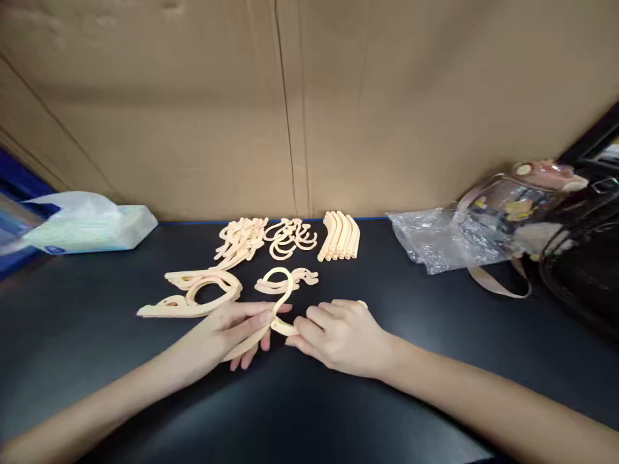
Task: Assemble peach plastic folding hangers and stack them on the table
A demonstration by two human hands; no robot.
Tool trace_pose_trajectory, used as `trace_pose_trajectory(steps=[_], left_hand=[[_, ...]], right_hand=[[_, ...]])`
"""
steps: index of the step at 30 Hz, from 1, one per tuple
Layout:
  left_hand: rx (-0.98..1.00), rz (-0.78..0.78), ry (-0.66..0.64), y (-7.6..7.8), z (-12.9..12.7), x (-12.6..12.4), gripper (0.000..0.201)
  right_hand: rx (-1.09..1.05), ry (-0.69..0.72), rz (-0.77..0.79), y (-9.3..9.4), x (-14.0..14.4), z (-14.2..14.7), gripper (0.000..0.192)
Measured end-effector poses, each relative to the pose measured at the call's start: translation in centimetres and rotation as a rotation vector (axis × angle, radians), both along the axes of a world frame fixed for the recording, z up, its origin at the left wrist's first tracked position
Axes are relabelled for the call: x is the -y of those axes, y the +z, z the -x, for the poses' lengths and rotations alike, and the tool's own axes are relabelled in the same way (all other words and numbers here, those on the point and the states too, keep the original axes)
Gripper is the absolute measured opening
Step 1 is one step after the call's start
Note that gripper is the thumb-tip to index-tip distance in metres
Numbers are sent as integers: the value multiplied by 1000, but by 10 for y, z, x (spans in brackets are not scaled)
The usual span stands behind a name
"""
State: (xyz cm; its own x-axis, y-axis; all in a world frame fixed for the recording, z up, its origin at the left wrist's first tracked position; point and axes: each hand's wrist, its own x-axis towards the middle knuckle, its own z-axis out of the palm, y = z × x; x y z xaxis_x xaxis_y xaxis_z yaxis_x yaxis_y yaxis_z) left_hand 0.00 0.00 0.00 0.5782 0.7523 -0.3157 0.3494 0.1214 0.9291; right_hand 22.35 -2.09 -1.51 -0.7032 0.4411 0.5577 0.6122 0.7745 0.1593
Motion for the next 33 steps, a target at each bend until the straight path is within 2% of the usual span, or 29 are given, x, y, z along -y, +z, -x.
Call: trace_pose_trajectory(steps=[10, 12, 16, 18, 23, 27, 33], left_hand=[[-53, -48, -49, 3, -1, 5, 46], [-140, -150, -69, 6, -2, 7, 45], [-369, -544, -101, 12, -6, 16, 37], [-426, -660, -132, 12, -8, 19, 29], [-482, -803, -221, 6, -7, 23, 13], [-478, -915, -235, 1, -6, 20, 16], [-480, -952, -267, 1, -5, 19, 20]], right_hand=[[-5, -5, 81, 1, -2, 1, 35], [-14, -2, 97, 1, -2, 1, 35], [-33, 7, 137, 0, -2, 1, 35], [-61, -4, 159, 0, -3, 0, 35], [-140, -75, 198, 2, -9, -1, 41], [-172, -143, 280, 5, -12, -2, 46], [-179, -162, 331, 6, -14, -2, 57]])
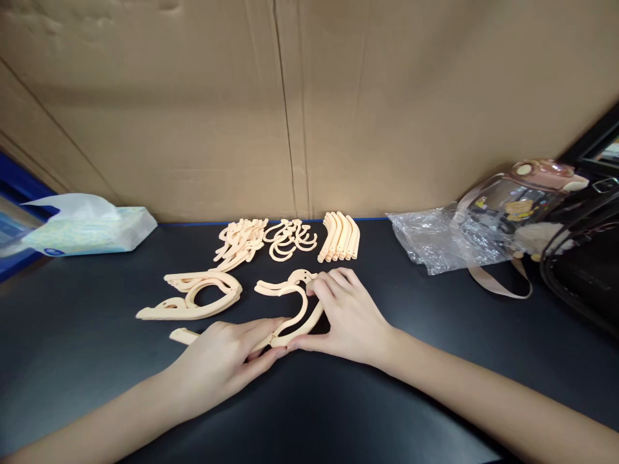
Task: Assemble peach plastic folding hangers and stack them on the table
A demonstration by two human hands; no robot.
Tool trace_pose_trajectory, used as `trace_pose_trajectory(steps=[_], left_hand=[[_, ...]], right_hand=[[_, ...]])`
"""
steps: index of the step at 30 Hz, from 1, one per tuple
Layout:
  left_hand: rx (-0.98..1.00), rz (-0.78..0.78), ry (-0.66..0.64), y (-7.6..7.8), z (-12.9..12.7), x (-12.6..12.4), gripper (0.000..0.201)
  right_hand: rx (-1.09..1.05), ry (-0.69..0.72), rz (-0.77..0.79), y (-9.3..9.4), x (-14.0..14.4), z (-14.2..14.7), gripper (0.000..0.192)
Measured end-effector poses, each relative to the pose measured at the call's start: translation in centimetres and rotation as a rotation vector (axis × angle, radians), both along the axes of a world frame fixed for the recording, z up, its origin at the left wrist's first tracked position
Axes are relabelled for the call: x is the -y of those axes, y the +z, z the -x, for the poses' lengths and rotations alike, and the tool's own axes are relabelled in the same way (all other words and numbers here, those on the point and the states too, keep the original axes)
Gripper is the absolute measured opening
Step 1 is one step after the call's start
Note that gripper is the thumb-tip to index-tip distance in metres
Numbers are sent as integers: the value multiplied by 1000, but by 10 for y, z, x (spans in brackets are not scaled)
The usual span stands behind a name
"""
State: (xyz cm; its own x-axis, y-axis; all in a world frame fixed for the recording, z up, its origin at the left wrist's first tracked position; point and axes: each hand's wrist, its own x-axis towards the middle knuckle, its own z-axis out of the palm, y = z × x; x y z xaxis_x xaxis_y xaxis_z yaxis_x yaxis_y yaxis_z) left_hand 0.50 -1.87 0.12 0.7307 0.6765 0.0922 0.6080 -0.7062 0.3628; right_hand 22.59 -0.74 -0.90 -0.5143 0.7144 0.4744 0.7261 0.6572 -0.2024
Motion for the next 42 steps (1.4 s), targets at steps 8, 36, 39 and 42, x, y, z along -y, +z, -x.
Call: trace_pose_trajectory(steps=[8, 36, 39, 42], left_hand=[[-31, -74, -42, -2, 2, 0, 22], [-22, -126, 20, -1, 1, 2, 20], [-7, -183, 13, -4, 1, 3, 23], [-3, -241, -50, -6, 0, 4, 22]], right_hand=[[-2, 53, 51, 1, 0, -1, 73], [75, 63, -102, 2, 8, 2, 40], [75, 94, -50, 3, 8, 2, 33], [53, 60, -21, 5, 6, 1, 29]])
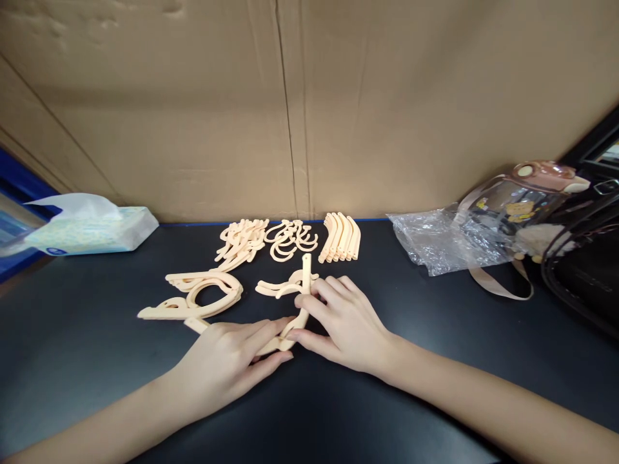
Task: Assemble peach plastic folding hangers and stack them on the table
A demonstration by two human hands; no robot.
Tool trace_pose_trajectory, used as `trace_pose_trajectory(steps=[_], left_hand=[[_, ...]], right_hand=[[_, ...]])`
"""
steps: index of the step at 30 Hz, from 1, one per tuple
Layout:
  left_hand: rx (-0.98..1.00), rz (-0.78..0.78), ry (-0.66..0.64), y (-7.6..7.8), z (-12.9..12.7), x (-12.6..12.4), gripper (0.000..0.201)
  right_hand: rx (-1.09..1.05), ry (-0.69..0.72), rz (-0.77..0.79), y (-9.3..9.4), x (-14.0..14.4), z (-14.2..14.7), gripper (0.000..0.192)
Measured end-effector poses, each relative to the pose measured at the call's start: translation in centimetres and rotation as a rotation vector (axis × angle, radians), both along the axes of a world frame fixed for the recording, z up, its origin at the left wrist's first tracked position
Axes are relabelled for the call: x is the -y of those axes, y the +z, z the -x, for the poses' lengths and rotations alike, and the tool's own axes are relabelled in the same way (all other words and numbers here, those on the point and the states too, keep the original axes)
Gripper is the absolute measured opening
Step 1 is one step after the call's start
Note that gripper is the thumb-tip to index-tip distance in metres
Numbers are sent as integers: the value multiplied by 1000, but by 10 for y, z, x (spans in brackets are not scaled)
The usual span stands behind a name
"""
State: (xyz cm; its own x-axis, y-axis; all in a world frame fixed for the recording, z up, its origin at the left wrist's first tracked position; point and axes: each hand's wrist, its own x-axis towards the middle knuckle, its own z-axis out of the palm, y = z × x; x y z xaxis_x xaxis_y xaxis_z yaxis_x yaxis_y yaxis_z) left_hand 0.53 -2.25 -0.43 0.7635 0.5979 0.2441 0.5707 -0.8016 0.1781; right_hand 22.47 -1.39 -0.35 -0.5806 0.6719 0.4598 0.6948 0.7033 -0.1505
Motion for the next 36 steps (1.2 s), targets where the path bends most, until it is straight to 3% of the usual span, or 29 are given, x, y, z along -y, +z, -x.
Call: trace_pose_trajectory(steps=[6, 10, 16, 22, 27, 31, 36], left_hand=[[-41, -185, -69, -1, -2, -1, 23], [-40, -301, -50, 1, -4, -5, 19], [-29, -260, 7, 4, -3, -12, 22], [35, -199, -8, -6, -1, -17, 25], [20, -107, 23, -10, 1, -18, 28], [10, -61, 51, -8, 1, -18, 42], [-28, -82, 136, -5, 0, -16, 45]], right_hand=[[-107, -187, -9, 1, -6, -3, 11], [23, -233, -68, 0, -10, -8, 18], [164, -313, -182, -7, -24, -21, 23], [218, -311, -186, -12, -28, -23, 36], [275, -306, -200, -12, -27, -21, 36], [298, -309, -207, -11, -27, -22, 40], [299, -289, -182, -10, -29, -25, 31]])
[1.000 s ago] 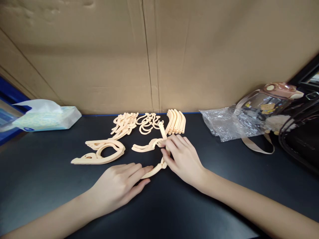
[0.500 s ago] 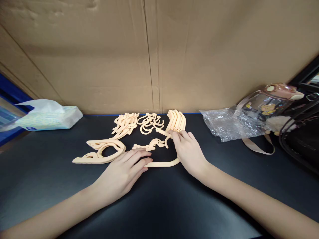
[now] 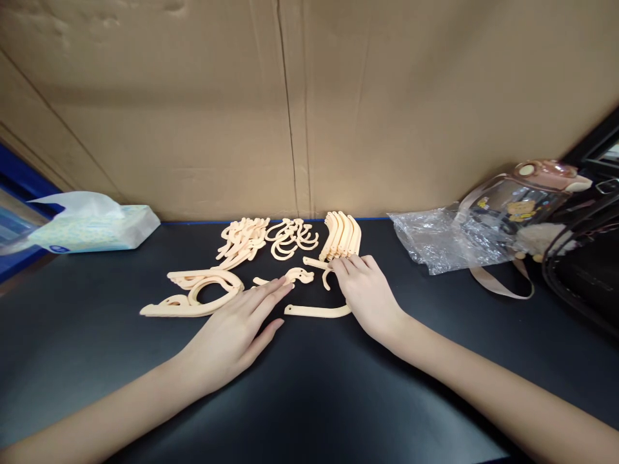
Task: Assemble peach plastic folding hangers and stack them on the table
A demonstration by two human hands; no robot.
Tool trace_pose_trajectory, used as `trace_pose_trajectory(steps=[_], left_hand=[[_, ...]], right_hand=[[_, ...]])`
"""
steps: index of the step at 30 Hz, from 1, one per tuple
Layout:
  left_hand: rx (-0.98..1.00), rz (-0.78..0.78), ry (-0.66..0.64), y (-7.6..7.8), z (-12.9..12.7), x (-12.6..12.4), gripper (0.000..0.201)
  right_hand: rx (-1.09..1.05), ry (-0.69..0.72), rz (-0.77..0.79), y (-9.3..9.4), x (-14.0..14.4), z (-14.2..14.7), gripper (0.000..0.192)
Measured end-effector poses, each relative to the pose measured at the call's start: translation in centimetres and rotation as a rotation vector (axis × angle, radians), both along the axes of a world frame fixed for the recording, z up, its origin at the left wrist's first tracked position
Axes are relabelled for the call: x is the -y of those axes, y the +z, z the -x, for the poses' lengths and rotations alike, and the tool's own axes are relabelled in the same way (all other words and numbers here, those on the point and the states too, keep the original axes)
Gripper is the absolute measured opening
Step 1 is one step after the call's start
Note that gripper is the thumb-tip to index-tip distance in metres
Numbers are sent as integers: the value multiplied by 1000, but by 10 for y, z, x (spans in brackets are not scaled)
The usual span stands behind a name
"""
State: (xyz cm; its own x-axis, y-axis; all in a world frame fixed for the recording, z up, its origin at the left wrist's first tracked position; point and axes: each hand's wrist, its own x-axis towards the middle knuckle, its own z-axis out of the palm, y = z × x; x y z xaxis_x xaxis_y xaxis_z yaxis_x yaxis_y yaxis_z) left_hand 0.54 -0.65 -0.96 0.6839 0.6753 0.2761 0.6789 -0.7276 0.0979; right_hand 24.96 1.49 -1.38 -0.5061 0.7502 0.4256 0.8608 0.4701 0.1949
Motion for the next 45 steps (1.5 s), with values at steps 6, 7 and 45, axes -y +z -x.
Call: trace_pose_trajectory(steps=[6, 7, 45], left_hand=[[-45, -147, 13, 3, -2, 3, 31], [-51, -167, 19, 3, -2, 3, 28], [24, -236, 129, 7, 3, 6, 20]], right_hand=[[-26, 19, 4, 1, -1, -3, 34], [-18, 20, -3, 1, -1, -3, 34], [-28, 398, -203, 7, 22, 16, 26]])
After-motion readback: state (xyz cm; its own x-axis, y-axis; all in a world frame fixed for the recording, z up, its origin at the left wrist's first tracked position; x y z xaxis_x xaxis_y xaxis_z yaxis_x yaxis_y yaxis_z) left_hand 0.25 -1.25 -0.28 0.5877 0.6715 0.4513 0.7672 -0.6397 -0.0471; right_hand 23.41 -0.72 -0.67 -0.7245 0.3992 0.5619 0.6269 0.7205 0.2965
